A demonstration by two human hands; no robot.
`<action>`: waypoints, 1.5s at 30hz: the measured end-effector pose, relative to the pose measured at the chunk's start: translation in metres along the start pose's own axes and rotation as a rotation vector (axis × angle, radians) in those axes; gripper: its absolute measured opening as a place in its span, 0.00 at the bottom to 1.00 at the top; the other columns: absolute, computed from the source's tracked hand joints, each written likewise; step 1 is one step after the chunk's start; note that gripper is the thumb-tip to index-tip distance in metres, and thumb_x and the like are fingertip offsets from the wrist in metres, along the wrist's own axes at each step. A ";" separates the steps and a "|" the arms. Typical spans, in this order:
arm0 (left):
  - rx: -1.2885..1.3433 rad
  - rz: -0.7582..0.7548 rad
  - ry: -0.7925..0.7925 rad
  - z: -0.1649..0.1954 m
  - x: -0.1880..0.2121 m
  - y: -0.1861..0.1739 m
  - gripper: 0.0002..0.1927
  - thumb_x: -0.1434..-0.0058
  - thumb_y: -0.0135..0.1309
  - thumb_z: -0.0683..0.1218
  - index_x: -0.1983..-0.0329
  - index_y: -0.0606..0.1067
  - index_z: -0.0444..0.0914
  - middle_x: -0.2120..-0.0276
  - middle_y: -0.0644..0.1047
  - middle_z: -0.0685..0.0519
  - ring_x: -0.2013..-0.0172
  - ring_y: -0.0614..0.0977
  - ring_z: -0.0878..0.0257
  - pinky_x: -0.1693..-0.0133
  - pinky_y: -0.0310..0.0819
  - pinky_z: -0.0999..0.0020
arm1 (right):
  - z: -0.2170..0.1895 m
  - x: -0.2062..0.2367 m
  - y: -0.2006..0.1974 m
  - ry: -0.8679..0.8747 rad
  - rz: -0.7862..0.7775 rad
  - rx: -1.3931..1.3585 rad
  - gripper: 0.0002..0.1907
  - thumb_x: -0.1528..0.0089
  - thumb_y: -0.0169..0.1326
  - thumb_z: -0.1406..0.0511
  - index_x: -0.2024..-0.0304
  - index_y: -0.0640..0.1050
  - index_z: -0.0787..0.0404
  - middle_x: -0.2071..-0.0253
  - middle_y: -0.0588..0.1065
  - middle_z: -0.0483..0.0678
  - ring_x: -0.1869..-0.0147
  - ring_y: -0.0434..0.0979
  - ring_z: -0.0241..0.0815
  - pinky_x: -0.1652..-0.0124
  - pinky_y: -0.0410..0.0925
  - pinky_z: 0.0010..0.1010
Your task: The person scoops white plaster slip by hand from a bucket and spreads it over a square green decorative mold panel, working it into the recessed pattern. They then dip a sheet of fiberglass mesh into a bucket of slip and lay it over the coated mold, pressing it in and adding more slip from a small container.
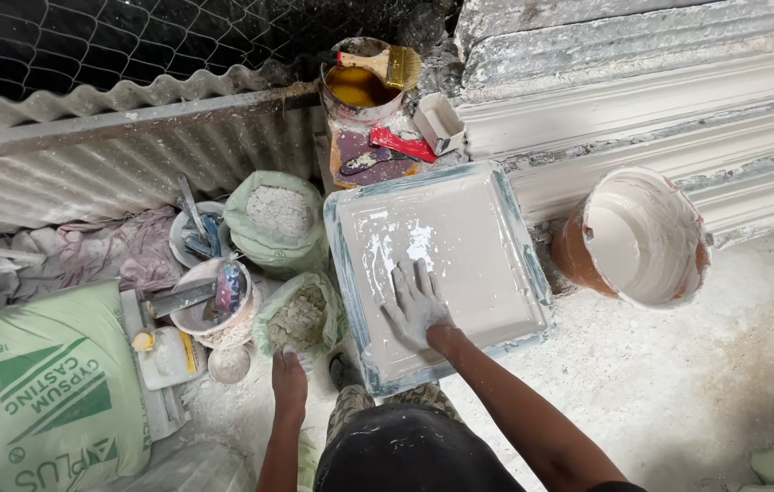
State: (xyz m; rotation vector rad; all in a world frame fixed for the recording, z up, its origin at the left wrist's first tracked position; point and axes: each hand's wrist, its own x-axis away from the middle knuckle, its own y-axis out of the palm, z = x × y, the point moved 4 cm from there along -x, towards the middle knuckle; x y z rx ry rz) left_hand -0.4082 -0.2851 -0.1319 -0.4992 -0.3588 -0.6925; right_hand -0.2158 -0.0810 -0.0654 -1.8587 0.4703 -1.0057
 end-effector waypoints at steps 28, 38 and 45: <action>0.006 0.066 -0.086 -0.017 0.066 -0.062 0.30 0.33 0.46 0.51 0.28 0.59 0.40 0.51 0.78 0.39 0.54 0.82 0.45 0.51 0.74 0.52 | -0.016 -0.089 -0.101 -0.535 -0.077 -1.938 0.19 0.24 0.48 0.52 0.64 0.70 0.55 0.67 0.69 0.44 0.62 0.69 0.41 0.61 0.65 0.36; 0.208 0.528 -0.166 -0.145 0.207 -0.081 0.28 0.35 0.50 0.50 0.33 0.65 0.36 0.51 0.78 0.36 0.49 0.80 0.42 0.46 0.71 0.53 | -0.184 0.020 0.005 -0.451 -0.542 -1.586 0.28 0.42 0.61 0.53 0.41 0.72 0.52 0.42 0.72 0.47 0.40 0.72 0.45 0.44 0.66 0.38; 0.396 0.791 -0.220 -0.232 0.262 -0.116 0.30 0.35 0.50 0.49 0.32 0.62 0.35 0.52 0.78 0.35 0.51 0.81 0.46 0.48 0.74 0.54 | -0.279 0.078 0.106 -0.419 -0.962 -1.368 0.33 0.40 0.56 0.52 0.34 0.67 0.55 0.37 0.70 0.52 0.38 0.70 0.48 0.43 0.66 0.45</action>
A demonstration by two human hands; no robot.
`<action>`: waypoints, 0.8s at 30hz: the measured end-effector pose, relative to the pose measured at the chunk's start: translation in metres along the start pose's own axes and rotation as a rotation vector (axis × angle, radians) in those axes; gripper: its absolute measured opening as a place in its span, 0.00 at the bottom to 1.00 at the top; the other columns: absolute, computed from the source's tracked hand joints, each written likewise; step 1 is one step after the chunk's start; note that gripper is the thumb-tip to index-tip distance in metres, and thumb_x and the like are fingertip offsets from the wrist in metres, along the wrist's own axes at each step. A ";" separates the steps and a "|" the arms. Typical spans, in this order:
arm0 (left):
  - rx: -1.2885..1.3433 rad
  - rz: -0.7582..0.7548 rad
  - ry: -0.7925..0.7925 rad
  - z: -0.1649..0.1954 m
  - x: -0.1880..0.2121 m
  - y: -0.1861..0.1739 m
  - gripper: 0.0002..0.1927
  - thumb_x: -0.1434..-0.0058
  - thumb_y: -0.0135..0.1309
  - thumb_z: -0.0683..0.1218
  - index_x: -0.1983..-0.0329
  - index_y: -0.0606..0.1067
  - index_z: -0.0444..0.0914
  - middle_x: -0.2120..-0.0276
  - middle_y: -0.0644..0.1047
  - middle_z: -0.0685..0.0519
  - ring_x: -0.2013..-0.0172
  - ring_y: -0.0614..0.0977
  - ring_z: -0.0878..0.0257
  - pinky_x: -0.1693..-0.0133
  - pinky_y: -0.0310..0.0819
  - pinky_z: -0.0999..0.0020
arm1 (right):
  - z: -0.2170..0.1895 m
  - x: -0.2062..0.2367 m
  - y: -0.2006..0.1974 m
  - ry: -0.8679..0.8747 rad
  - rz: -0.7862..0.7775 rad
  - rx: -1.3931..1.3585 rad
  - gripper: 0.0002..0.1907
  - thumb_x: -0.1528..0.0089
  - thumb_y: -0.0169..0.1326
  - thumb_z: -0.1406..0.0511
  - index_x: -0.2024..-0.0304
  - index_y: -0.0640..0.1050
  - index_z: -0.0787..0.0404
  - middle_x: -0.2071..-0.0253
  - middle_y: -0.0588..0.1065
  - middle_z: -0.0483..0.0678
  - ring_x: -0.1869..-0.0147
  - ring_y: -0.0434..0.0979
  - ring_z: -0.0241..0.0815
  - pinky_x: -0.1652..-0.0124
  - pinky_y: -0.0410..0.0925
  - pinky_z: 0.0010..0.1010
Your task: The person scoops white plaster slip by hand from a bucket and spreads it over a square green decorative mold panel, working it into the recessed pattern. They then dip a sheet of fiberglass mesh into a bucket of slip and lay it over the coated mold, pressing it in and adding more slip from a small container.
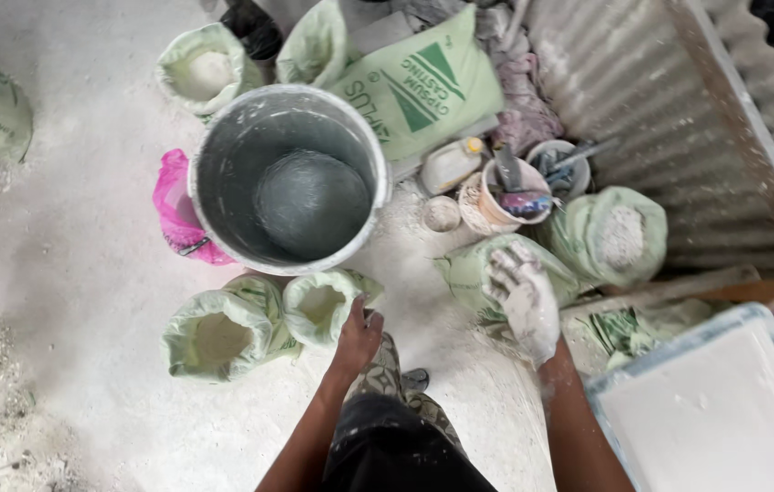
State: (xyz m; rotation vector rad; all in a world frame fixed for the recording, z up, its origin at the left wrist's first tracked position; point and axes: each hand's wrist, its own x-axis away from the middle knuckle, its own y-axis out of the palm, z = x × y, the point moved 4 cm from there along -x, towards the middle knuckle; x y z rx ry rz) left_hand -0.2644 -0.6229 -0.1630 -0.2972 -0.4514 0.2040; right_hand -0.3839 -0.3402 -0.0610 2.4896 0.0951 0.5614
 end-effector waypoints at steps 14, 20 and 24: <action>0.131 0.262 -0.349 -0.146 -0.339 -0.079 0.32 0.34 0.50 0.55 0.33 0.66 0.29 0.55 0.79 0.34 0.56 0.80 0.46 0.53 0.75 0.54 | 0.176 -0.163 -0.017 -0.027 0.135 -0.131 0.24 0.35 0.52 0.57 0.39 0.70 0.58 0.42 0.72 0.53 0.42 0.73 0.50 0.44 0.65 0.48; -0.225 0.380 -0.607 -0.252 -0.491 -0.068 0.44 0.34 0.55 0.65 0.33 0.59 0.25 0.41 0.67 0.28 0.42 0.70 0.34 0.49 0.69 0.40 | 0.236 -0.240 -0.132 -0.105 0.102 -0.280 0.21 0.34 0.53 0.57 0.41 0.71 0.58 0.44 0.73 0.53 0.42 0.73 0.51 0.44 0.65 0.49; -0.083 0.309 -0.902 -0.290 -0.535 -0.023 0.60 0.35 0.57 0.72 0.28 0.38 0.28 0.32 0.49 0.29 0.34 0.57 0.35 0.45 0.61 0.37 | 0.258 -0.254 -0.199 -0.087 0.112 -0.339 0.20 0.34 0.53 0.58 0.42 0.72 0.59 0.45 0.73 0.53 0.42 0.74 0.52 0.45 0.66 0.50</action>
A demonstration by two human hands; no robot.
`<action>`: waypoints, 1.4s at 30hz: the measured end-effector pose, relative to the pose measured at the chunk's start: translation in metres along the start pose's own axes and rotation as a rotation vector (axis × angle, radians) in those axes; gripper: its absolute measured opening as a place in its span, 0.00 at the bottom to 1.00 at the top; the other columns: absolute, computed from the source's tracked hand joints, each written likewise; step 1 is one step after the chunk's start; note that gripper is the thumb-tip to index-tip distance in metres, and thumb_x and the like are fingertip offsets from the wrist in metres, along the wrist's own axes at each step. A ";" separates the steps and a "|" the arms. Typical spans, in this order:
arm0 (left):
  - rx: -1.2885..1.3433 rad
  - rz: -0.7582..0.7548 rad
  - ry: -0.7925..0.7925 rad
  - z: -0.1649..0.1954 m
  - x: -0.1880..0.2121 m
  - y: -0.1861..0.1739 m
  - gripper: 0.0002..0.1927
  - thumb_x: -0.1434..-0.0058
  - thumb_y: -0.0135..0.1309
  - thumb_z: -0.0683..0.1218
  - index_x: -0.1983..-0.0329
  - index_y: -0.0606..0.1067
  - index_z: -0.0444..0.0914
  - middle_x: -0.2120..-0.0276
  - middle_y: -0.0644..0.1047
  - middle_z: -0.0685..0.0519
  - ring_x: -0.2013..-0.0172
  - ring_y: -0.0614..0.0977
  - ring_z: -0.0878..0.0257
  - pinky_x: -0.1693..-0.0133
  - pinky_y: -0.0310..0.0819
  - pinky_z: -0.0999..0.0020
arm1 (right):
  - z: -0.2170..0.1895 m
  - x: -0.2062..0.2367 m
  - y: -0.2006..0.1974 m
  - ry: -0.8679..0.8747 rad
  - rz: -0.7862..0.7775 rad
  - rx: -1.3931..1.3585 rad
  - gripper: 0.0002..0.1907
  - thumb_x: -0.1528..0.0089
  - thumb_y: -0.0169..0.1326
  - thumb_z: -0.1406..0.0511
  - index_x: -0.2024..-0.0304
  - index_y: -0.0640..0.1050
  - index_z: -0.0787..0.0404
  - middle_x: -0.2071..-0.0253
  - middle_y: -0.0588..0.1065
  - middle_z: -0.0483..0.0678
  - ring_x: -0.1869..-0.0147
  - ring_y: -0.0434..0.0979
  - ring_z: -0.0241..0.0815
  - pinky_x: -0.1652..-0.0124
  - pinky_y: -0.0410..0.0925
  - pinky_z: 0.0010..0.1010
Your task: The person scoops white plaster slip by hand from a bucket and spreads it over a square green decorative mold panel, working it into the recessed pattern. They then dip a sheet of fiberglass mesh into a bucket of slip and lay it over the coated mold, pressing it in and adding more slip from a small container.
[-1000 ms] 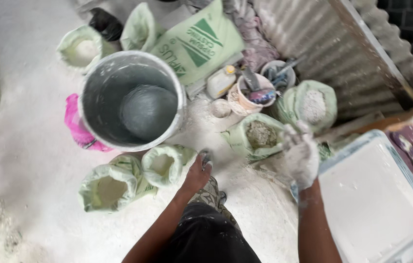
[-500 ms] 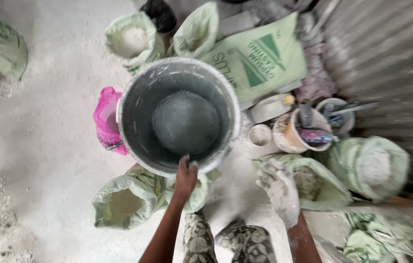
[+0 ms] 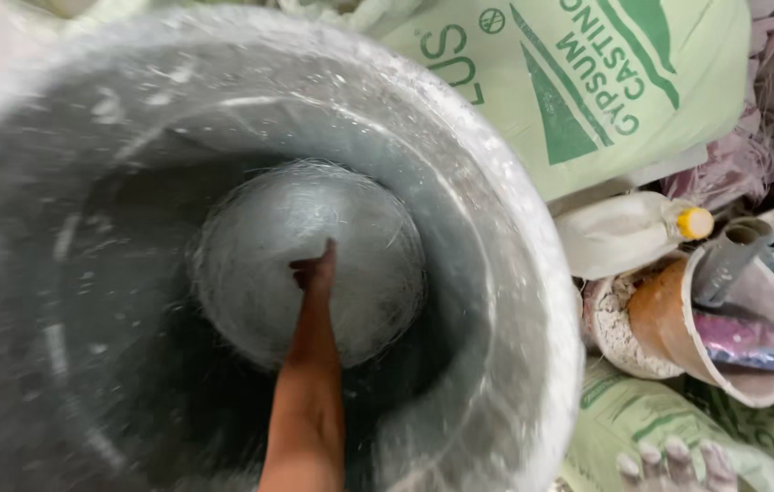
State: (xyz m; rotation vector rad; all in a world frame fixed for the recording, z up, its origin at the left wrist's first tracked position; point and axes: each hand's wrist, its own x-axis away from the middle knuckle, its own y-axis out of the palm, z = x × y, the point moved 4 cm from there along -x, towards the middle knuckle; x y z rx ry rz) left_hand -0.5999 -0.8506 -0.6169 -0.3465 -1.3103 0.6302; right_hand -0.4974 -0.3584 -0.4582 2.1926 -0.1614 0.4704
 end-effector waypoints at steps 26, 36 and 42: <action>-0.377 0.470 1.165 0.019 0.233 -0.214 0.23 0.45 0.50 0.36 0.45 0.77 0.42 0.54 0.77 0.47 0.54 0.78 0.47 0.57 0.76 0.52 | -0.017 0.031 0.232 -0.011 -0.135 0.656 0.14 0.34 0.51 0.67 0.47 0.77 0.66 0.50 0.78 0.55 0.49 0.79 0.47 0.45 0.70 0.42; -0.389 0.526 1.623 0.073 0.376 -0.325 0.16 0.42 0.53 0.40 0.51 0.80 0.44 0.54 0.77 0.52 0.52 0.78 0.51 0.53 0.76 0.55 | 0.018 0.056 0.539 -0.705 -0.933 1.677 0.42 0.44 0.65 0.61 0.32 0.62 0.65 0.33 0.64 0.63 0.29 0.62 0.60 0.33 0.56 0.46; -0.323 0.330 2.045 0.103 0.523 -0.393 0.28 0.57 0.56 0.34 0.50 0.80 0.41 0.50 0.77 0.47 0.49 0.78 0.46 0.48 0.75 0.55 | -0.001 0.075 0.592 -0.481 -1.038 1.836 0.39 0.45 0.68 0.52 0.38 0.68 0.58 0.39 0.71 0.55 0.31 0.69 0.53 0.32 0.61 0.39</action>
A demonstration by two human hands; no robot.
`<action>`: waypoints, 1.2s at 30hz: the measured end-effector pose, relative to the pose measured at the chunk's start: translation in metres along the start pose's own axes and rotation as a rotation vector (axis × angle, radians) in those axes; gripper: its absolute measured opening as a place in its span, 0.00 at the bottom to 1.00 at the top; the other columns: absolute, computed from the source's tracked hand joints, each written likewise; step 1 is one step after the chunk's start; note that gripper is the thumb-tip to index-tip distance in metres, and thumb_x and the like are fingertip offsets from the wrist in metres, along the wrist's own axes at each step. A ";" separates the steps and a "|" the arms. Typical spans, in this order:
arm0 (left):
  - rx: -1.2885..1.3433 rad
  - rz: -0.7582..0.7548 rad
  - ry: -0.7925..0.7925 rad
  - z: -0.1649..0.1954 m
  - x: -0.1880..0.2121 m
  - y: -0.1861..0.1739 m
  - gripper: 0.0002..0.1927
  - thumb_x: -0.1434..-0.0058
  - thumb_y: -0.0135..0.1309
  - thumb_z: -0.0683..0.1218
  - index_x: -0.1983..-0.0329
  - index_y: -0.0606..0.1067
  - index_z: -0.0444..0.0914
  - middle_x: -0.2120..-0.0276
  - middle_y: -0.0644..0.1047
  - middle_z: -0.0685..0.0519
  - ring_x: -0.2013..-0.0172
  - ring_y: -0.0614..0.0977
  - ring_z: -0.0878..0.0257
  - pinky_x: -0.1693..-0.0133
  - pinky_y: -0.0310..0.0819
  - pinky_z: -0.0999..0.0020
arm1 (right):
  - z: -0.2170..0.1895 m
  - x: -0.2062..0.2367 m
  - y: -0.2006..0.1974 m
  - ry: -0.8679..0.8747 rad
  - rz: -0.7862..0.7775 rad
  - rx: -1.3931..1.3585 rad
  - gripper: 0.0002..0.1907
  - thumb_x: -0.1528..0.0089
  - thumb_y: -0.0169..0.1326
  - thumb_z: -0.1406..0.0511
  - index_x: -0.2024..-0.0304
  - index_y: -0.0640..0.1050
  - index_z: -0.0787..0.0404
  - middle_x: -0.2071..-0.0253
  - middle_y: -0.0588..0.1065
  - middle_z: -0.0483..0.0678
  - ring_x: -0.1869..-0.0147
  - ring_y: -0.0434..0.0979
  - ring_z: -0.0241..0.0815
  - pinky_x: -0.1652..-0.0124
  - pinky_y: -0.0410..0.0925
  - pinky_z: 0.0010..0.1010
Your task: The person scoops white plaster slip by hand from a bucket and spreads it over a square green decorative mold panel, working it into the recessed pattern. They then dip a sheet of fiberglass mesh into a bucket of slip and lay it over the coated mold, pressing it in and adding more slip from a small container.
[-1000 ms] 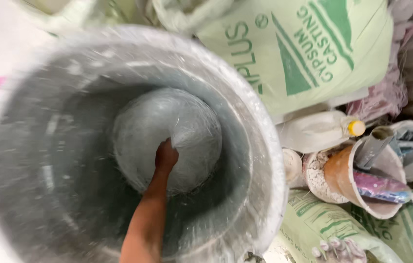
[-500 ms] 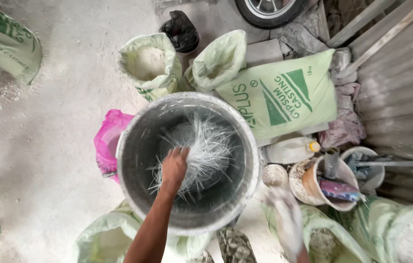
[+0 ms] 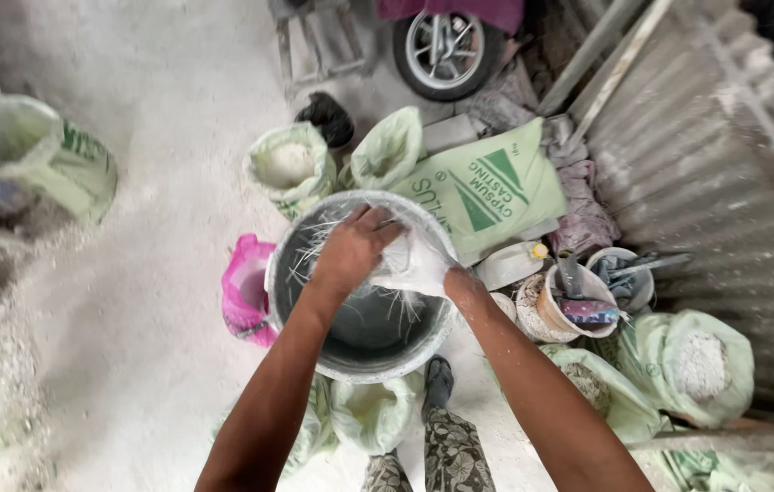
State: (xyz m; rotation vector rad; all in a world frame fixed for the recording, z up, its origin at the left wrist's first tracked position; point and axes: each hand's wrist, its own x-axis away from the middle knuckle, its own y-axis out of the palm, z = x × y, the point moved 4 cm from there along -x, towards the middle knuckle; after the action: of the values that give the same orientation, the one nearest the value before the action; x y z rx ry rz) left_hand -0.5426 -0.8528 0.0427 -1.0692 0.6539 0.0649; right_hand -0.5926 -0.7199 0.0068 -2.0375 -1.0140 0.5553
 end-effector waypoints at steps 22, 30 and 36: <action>1.231 -1.358 0.321 0.516 0.001 0.121 0.44 0.41 0.62 0.50 0.28 0.54 0.31 0.38 0.69 0.39 0.39 0.72 0.53 0.42 0.69 0.59 | -0.050 0.610 -0.104 0.632 1.784 -0.570 0.14 0.30 0.49 0.61 0.53 0.78 0.65 0.60 0.77 0.45 0.59 0.75 0.36 0.62 0.73 0.28; 1.151 -0.968 0.259 0.592 0.048 0.189 0.17 0.28 0.44 0.44 0.40 0.72 0.33 0.60 0.80 0.43 0.61 0.82 0.55 0.57 0.77 0.58 | -0.026 0.802 -0.157 0.271 2.159 -0.715 0.19 0.42 0.55 0.72 0.47 0.72 0.63 0.56 0.76 0.46 0.56 0.77 0.38 0.58 0.74 0.30; 0.487 -0.724 0.234 0.595 0.077 0.237 0.11 0.33 0.46 0.44 0.54 0.74 0.34 0.67 0.80 0.37 0.63 0.82 0.40 0.60 0.75 0.46 | -0.002 0.930 -0.204 0.187 2.045 -0.425 0.22 0.32 0.65 0.70 0.43 0.70 0.74 0.56 0.71 0.51 0.59 0.70 0.42 0.60 0.67 0.31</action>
State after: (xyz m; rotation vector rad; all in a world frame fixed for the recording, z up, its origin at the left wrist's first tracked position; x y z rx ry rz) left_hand -0.2872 -0.2616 0.0006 -0.7877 0.4233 -0.8175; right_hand -0.1412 0.1092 0.1341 -2.7618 1.5786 1.0276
